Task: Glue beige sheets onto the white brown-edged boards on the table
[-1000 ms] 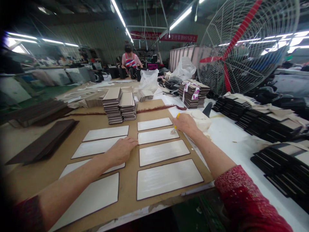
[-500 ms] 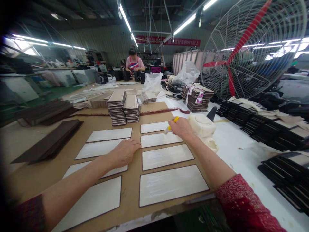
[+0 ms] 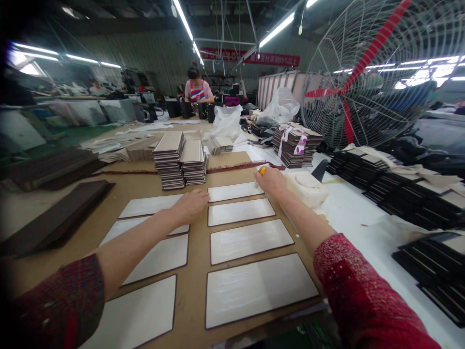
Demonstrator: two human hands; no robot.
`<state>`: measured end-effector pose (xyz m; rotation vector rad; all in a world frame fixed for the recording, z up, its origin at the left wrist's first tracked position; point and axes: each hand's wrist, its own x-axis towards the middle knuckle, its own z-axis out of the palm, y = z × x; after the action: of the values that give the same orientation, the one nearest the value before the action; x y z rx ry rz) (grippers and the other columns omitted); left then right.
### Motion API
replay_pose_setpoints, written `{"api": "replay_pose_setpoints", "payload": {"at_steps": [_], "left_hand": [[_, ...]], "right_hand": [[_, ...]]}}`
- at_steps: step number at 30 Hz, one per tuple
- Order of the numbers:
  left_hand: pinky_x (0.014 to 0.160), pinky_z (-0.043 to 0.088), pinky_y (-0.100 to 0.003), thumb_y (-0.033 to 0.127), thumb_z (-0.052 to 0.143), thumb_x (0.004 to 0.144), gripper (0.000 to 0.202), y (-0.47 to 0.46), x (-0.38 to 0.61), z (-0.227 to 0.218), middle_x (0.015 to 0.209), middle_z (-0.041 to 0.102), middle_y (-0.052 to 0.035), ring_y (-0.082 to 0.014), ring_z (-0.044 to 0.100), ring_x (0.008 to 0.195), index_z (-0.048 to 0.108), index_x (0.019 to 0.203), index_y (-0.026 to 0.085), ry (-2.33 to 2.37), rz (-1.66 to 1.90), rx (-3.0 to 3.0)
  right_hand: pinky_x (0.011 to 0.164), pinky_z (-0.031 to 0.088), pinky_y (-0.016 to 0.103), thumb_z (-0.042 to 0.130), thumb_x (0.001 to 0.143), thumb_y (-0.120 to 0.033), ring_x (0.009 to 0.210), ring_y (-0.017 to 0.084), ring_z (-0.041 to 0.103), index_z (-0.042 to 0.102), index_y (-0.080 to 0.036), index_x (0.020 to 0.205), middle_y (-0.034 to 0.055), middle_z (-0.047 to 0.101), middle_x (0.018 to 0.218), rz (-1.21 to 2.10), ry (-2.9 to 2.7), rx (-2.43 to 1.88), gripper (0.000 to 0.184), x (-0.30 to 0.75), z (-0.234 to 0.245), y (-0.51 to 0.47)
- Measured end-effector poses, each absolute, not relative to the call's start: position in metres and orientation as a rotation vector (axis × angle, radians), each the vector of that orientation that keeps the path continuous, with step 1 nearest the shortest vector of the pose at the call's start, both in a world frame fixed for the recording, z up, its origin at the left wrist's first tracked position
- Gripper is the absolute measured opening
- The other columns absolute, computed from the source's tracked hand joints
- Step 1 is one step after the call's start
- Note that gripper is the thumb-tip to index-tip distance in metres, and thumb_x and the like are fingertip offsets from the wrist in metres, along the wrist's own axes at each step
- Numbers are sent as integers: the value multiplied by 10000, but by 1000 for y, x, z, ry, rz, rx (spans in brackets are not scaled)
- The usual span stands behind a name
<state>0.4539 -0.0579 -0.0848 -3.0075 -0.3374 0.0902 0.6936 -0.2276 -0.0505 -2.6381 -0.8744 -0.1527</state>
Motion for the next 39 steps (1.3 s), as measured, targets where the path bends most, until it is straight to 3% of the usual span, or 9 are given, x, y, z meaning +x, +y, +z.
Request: {"api": "replay_pose_setpoints", "payload": {"at_steps": [6,11,15,21,29,39], "left_hand": [[957,485,-403,23,447,859,341,-52,453,-92,1217,644,-137,-272,543,1181,644,1111,142,-314,102,-3012],[976,471,-407,22,479,842,395,-50,451,-93,1279,621,-133,-269,525,1220,631,1172,175,-306,113,-3019],[974,472,-417,40,478,850,395,-50,451,-94,1286,621,-135,-277,517,1230,632,1186,179,-308,112,-3024],[963,474,-418,41,454,861,395,-50,451,-96,1292,618,-129,-276,522,1221,626,1189,180,-323,107,-3033],[937,485,-403,36,469,853,420,-50,451,-96,1325,598,-119,-279,522,1221,605,1218,191,-337,125,-3034],[951,481,-425,56,469,860,420,-53,452,-93,1319,599,-128,-292,519,1221,606,1234,190,-346,138,-3036]], "right_hand": [[755,495,284,547,910,-408,824,241,710,727,-152,846,93,695,663,-44,-914,-2578,320,690,-54,-220],[566,482,182,497,954,-390,563,123,666,708,-164,964,25,711,683,106,-936,-2415,309,681,-58,-209],[599,496,190,445,977,-388,611,136,681,697,-156,1013,37,716,702,36,-897,-2395,344,693,-51,-213],[719,487,257,550,911,-376,761,223,704,723,-155,844,54,644,549,-35,-875,-2502,288,707,-53,-220],[593,457,195,523,924,-361,616,148,679,731,-180,891,18,682,616,113,-958,-2373,278,674,-61,-193],[529,456,171,526,971,-323,549,114,649,711,-136,900,35,686,628,317,-993,-2154,273,627,-66,-156]]}}
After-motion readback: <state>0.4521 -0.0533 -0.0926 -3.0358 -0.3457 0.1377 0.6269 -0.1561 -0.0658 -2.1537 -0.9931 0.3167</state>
